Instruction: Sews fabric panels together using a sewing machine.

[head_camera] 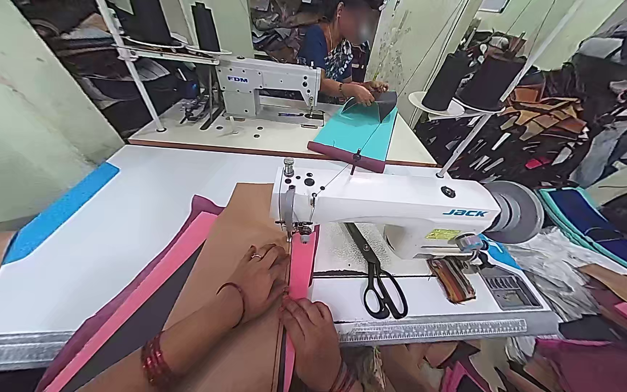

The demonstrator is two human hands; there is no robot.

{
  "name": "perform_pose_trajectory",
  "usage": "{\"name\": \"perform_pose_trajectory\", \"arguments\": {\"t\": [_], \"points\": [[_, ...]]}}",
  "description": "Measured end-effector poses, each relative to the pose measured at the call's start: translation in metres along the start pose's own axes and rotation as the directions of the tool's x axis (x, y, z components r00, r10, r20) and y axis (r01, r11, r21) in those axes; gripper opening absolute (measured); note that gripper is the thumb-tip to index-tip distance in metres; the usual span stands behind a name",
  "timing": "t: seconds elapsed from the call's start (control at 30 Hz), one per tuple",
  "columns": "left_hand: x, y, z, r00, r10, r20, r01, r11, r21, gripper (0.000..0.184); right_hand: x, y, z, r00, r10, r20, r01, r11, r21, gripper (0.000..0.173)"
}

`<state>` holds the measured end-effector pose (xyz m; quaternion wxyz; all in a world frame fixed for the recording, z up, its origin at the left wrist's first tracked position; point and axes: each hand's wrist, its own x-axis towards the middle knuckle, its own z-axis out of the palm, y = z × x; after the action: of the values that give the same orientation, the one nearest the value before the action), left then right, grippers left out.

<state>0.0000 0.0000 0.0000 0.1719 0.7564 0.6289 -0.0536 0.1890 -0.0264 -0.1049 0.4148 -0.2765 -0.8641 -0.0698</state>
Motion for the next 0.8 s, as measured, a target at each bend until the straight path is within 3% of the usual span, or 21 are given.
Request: {"name": "perform_pose_trajectory", "arguments": {"t": [0.17, 0.27, 0.6, 0.8], "points": [[0.003, -0.002, 0.003, 1.0, -0.013, 0.01, 0.013, 1.0, 0.026, 0.055, 0.005, 0.0, 0.0, 0.994, 0.048, 0.098, -0.054, 0.997, 0.054, 0.03], [0.001, 0.004, 0.001, 0.999, 0.029, -0.03, -0.027, 0.998, 0.053, 0.042, 0.012, 0.005, 0.004, 0.993, 0.072, 0.097, -0.079, 0.995, 0.065, 0.028], [0.014, 0.015, -0.027, 0.975, -0.11, 0.196, 0.095, 0.992, 0.082, 0.041, 0.038, 0.02, 0.011, 0.957, 0.175, 0.233, -0.208, 0.97, 0.129, 0.027], [0.012, 0.015, -0.03, 0.955, -0.174, 0.24, 0.156, 0.983, 0.093, 0.041, 0.054, 0.028, 0.017, 0.923, 0.211, 0.321, -0.265, 0.955, 0.135, 0.027]]}}
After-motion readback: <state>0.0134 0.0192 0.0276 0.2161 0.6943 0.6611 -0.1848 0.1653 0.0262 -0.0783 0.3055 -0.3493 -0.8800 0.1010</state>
